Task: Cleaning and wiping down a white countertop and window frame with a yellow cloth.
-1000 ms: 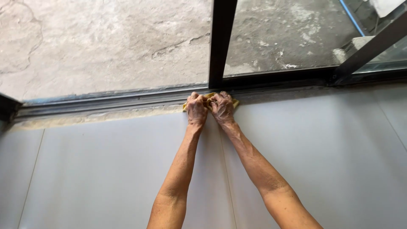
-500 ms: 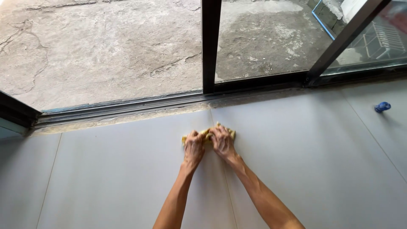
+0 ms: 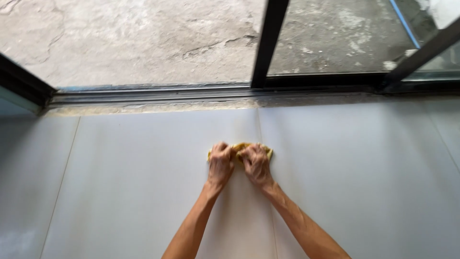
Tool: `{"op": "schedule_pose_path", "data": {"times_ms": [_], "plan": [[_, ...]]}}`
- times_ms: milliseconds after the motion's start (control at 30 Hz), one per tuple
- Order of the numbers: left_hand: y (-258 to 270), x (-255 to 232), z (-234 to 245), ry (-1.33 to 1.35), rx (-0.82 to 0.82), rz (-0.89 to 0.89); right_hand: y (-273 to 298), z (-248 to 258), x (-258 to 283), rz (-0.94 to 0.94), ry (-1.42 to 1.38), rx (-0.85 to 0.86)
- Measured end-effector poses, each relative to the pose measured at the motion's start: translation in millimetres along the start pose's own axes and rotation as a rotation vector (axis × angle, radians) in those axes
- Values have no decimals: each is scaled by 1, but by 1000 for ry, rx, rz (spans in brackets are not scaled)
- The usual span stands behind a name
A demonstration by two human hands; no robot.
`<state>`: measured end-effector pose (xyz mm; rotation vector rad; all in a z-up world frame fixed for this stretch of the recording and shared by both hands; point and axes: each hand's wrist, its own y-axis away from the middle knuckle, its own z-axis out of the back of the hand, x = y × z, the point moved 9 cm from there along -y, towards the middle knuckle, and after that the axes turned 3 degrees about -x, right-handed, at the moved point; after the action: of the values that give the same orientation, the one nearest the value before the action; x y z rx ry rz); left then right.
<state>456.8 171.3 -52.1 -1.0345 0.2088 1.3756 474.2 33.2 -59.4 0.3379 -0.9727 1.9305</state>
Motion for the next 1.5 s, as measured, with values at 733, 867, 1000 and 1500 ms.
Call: {"op": "schedule_pose_path", "data": {"times_ms": [733, 867, 1000, 1500], "plan": [[-59, 86, -15, -202, -6, 167, -83, -71, -18, 62, 47, 24], [38, 29, 32, -121, 106, 133, 8, -28, 40, 52, 20, 80], [132, -14, 77, -145, 126, 148, 96, -2, 86, 86, 1, 168], [67, 37, 72, -98, 13, 38, 46, -52, 80, 14, 23, 46]]}}
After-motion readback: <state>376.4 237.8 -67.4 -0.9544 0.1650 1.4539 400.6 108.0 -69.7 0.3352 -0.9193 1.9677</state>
